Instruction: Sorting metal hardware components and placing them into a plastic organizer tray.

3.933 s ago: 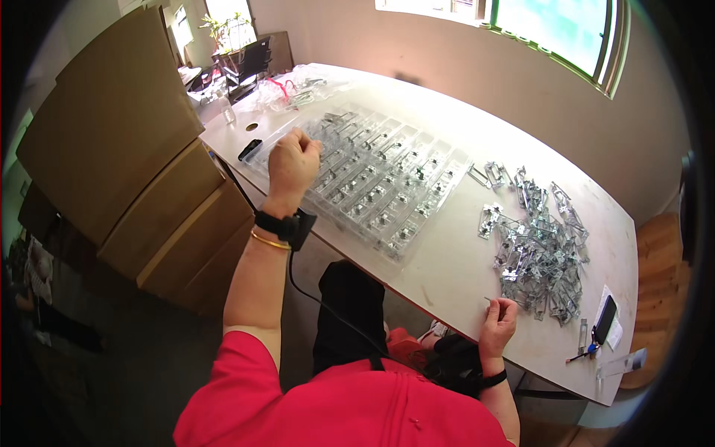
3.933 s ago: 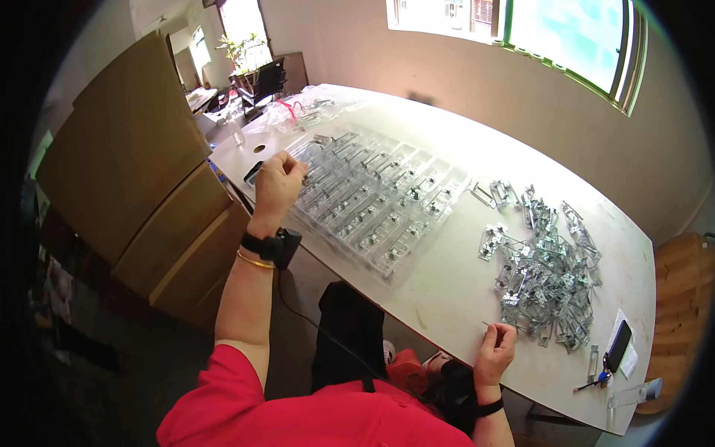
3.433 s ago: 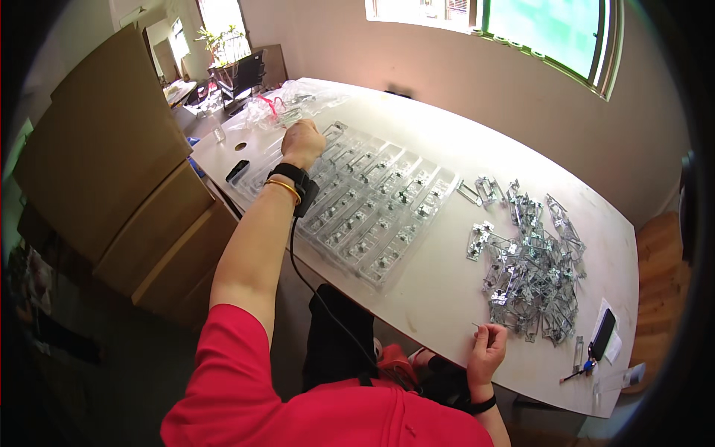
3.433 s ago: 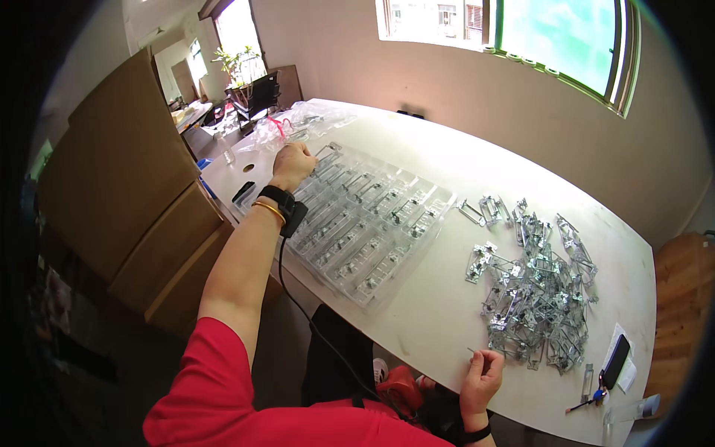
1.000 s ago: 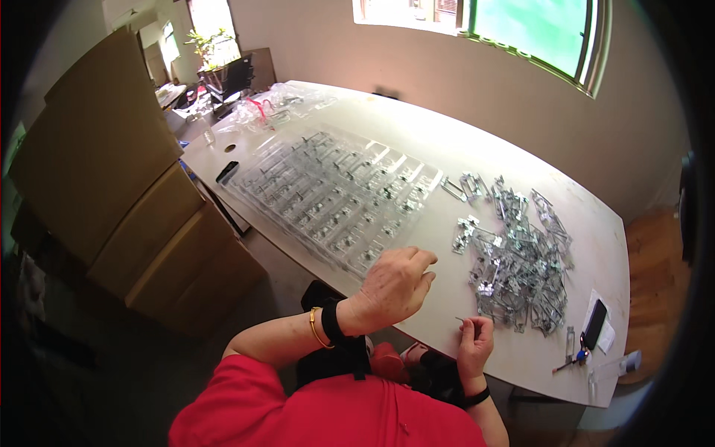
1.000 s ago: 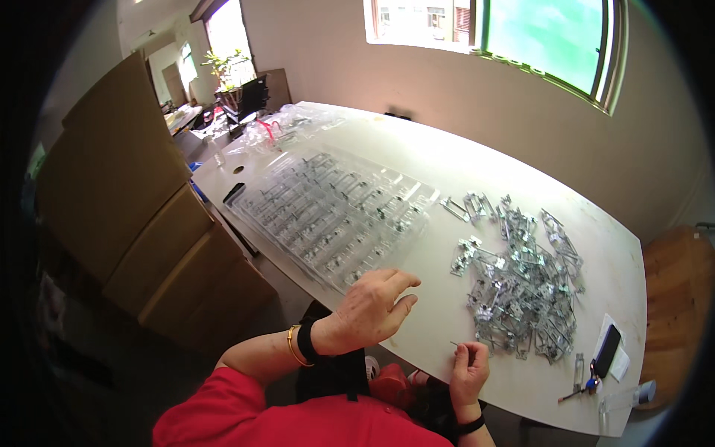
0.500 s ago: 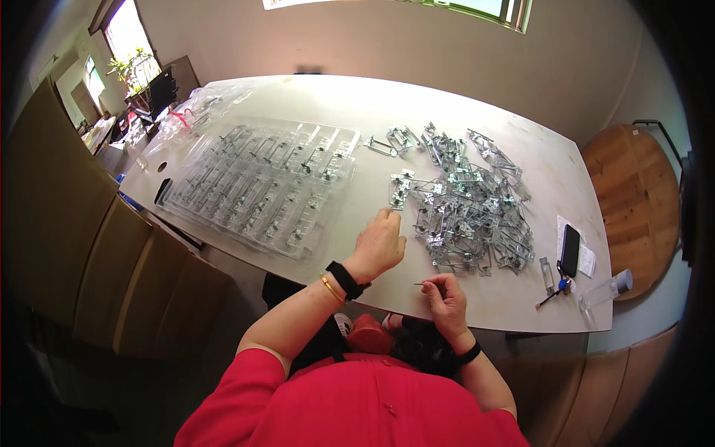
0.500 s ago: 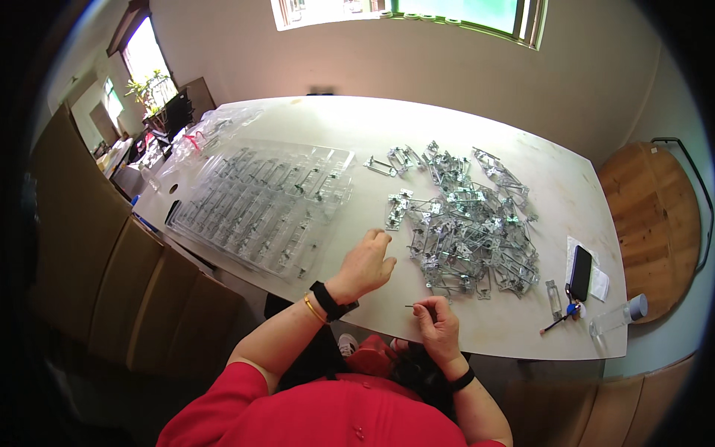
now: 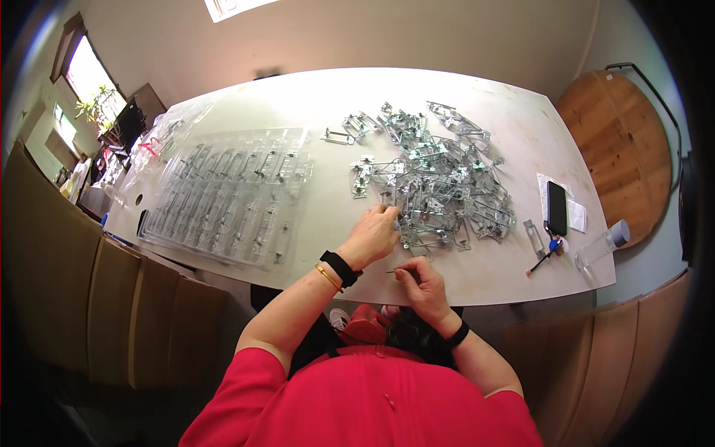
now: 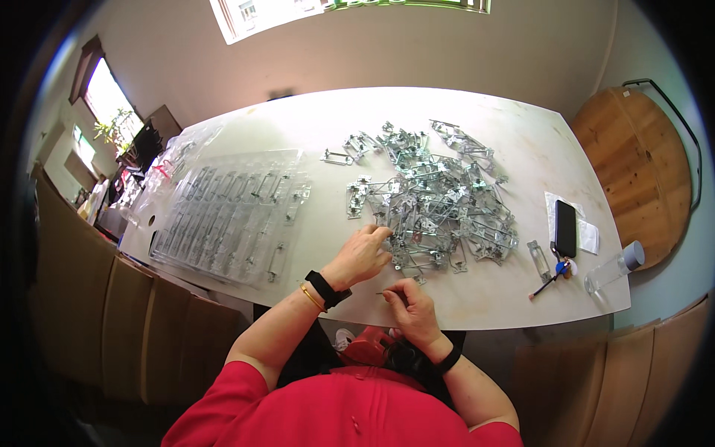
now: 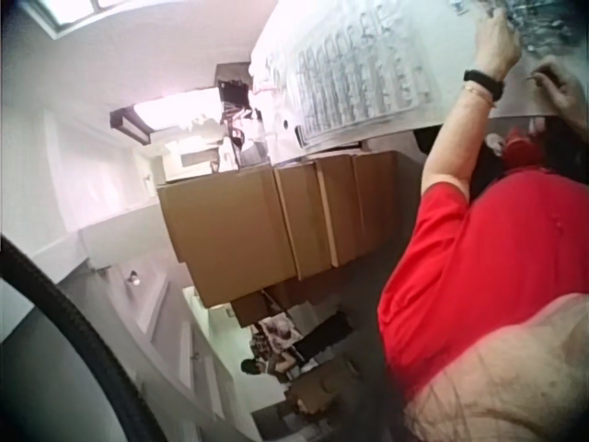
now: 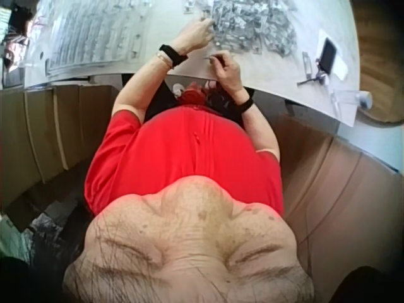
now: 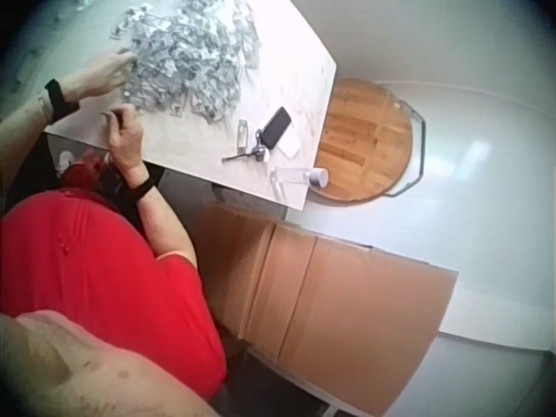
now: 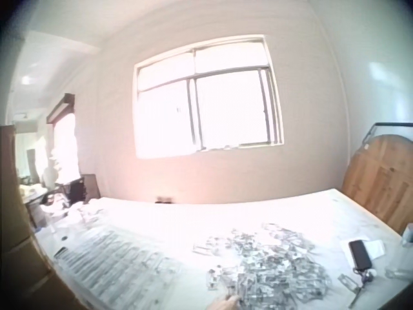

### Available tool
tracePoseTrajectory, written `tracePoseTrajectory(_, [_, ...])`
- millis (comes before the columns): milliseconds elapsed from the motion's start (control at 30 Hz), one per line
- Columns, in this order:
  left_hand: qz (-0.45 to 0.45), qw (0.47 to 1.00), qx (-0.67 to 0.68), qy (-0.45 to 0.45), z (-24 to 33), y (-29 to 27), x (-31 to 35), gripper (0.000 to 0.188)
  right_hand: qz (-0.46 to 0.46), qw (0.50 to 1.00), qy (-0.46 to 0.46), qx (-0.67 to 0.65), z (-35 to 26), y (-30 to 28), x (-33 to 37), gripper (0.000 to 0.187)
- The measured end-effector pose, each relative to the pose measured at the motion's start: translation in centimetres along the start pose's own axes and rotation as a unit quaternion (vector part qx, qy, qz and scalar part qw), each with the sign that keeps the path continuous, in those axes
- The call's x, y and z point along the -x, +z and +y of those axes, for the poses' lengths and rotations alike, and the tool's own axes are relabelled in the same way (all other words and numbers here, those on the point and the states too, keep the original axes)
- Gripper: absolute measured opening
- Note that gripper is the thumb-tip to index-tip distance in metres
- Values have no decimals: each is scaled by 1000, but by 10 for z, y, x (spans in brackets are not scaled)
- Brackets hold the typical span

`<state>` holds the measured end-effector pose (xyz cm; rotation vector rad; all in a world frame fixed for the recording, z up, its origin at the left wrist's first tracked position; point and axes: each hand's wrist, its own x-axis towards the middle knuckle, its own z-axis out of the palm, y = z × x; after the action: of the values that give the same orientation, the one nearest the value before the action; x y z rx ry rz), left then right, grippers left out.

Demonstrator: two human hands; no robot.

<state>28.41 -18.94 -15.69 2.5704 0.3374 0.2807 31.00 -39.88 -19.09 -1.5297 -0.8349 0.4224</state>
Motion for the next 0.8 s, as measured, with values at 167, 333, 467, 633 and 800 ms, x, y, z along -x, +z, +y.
tracePoseTrajectory(167, [-8,999,34,-25,6,-2,-1,32,-7,1000,-6,15,0,0,-1,9])
tracePoseTrajectory(333, [8,1000,-19,-15,11,-9,15,28,10,1000,-10,-12,0,2,-1,10])
tracePoseTrajectory(467, [104,986,-98,85,9,-6,21,23,21,999,-25,-6,-1,3,-2,9])
tracePoseTrajectory(633, [143,983,-36,114,25,-12,23,24,7,1000,-29,3,2,3,-2,10])
tracePoseTrajectory(800, [110,987,68,92,36,-24,40,22,10,1000,-26,14,-1,4,1,9])
